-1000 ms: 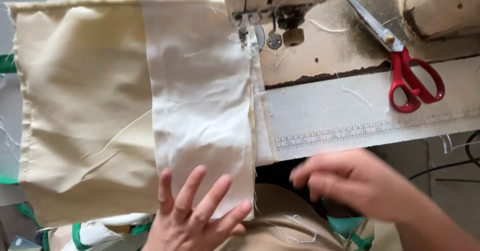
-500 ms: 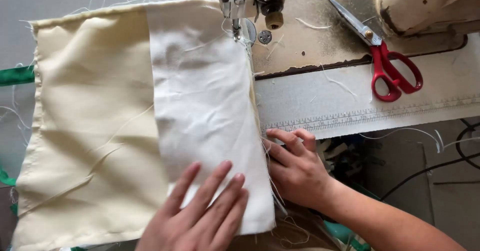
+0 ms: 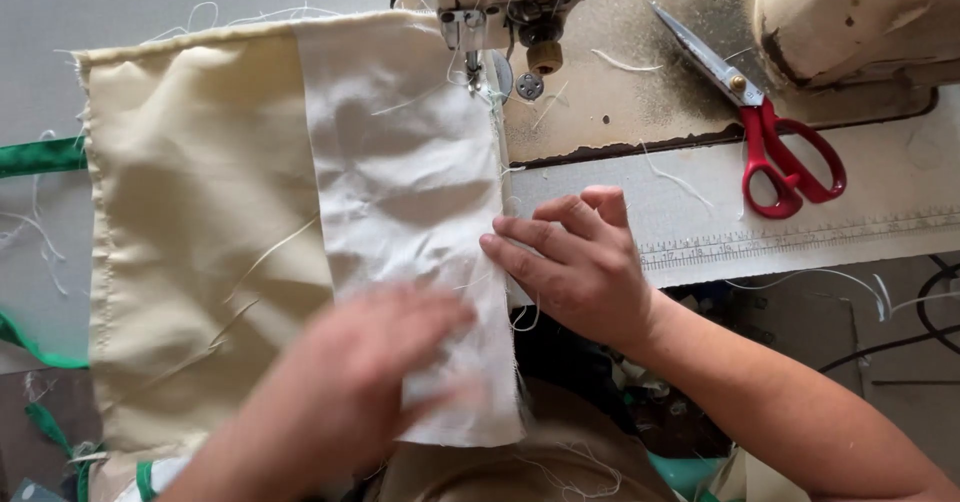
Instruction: Sewing fabric pieces together to create a tote bag using an industrial sewing machine.
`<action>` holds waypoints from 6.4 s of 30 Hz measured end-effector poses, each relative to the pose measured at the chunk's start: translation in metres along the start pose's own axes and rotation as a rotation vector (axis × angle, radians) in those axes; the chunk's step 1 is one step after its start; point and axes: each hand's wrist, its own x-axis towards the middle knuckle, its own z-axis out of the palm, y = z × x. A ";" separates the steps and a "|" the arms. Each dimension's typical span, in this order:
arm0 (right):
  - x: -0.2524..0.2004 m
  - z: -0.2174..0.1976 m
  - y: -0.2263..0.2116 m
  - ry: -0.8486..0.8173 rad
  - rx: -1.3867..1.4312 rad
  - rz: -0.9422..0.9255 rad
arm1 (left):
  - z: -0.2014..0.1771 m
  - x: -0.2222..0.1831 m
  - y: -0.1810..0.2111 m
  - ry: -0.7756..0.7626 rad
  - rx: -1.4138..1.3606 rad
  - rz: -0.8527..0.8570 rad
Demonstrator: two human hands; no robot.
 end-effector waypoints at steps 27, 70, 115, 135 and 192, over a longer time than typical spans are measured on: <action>0.017 0.008 -0.001 0.018 0.011 0.125 | -0.004 0.092 -0.074 0.042 0.230 -0.676; 0.015 0.013 0.023 -0.304 0.281 0.071 | 0.006 0.080 -0.103 0.307 0.537 0.120; -0.073 0.034 -0.113 0.009 1.313 1.462 | -0.022 -0.033 0.010 0.065 0.443 0.276; -0.080 0.034 -0.112 0.004 1.326 1.332 | 0.026 -0.030 0.004 0.178 0.370 0.196; 0.017 0.025 0.040 -0.486 -0.054 0.243 | 0.009 0.075 -0.113 0.147 0.592 0.017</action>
